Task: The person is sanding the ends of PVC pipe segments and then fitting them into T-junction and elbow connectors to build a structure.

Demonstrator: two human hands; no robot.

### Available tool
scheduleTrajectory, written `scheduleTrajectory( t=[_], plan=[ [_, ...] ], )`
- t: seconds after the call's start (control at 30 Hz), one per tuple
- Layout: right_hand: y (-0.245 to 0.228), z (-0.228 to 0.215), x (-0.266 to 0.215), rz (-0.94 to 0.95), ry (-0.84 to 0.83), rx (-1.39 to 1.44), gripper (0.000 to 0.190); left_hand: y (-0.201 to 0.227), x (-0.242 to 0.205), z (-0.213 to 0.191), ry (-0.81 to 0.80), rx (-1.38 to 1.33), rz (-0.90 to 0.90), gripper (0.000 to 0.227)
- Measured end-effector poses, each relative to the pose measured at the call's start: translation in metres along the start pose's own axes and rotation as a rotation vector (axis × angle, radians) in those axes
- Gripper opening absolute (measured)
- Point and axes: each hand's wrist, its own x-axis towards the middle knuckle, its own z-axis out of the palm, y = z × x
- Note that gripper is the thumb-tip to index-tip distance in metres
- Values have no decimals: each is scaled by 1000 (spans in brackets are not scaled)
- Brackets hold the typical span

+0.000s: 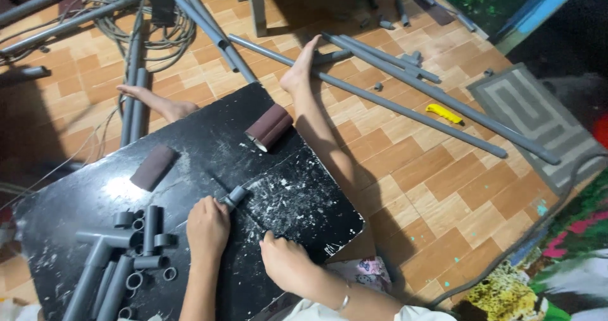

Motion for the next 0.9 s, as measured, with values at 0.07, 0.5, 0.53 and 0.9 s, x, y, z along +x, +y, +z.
scheduleTrajectory(
  t=[0.07, 0.5, 0.53, 0.9],
  plan=[
    [-2, 3, 12, -11, 36, 1, 25, 0, 0, 1, 10, -11, -6, 15],
    [0, 19, -4, 72, 93, -8, 26, 20, 4, -4, 65, -21, -22, 15],
    [-1, 22, -1, 69, 127, -8, 28, 20, 4, -3, 82, -9, -35, 14],
    [2, 5, 10, 69, 91, -2, 25, -4, 6, -46, -88, -362, 100, 39]
  ],
)
